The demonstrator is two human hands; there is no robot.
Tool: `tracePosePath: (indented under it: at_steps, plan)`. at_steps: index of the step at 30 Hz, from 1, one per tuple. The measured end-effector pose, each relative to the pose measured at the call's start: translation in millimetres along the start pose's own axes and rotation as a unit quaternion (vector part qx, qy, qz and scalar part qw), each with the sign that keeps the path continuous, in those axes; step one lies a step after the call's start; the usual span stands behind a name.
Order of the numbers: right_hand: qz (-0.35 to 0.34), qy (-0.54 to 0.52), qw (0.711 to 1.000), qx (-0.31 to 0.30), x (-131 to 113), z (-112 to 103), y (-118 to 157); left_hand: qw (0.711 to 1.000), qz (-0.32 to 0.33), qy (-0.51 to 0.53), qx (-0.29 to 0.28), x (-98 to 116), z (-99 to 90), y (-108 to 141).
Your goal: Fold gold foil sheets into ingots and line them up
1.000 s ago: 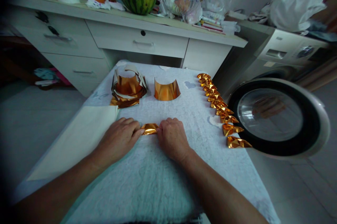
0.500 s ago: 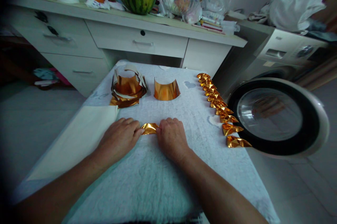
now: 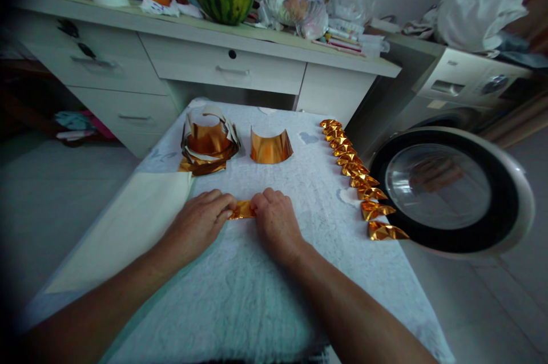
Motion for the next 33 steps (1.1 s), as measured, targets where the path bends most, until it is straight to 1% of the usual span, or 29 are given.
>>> tracePosePath:
  at_steps: [2, 4, 9, 13, 17, 21, 27, 33]
  plan:
    - [-0.026, -0.009, 1.0, -0.01, -3, 3, -1, 1.0, 0.007, 0.011, -0.005, 1, 0.4, 0]
    - [-0.036, -0.008, 0.999, -0.014, -4, 4, -1, 1.0, 0.005, 0.02, -0.004, 1, -1.0, 0]
    - [-0.012, 0.019, 1.0, -0.006, -10, 3, -2, 0.999, -0.007, 0.034, -0.003, 2, -4.8, 0]
    - [0.007, 0.056, 0.998, 0.003, -16, 3, -2, 0.999, -0.01, 0.043, -0.003, 1, -4.2, -1]
    - [0.01, 0.079, 0.997, 0.011, -18, 6, -1, 0.999, -0.011, 0.05, -0.003, -1, -1.7, -2]
    - [0.012, 0.096, 0.995, 0.02, -18, 7, -1, 0.998, 0.001, 0.067, -0.004, -2, -0.4, -4]
    - [0.025, 0.097, 0.995, 0.01, -16, 7, -2, 0.995, 0.013, 0.092, -0.028, -5, -1.4, -5]
    - [0.039, 0.074, 0.996, 0.001, -8, 4, -1, 0.992, 0.032, 0.118, -0.039, -6, -3.3, -5]
Point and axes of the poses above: each hand's wrist, its own y-axis away from the middle knuckle, its own z-axis out of the palm, x = y × z, the point moved 7 cm from there along -y, towards the middle knuckle, and after that the axes turned 13 degrees about -y, right-handed, at the moved point
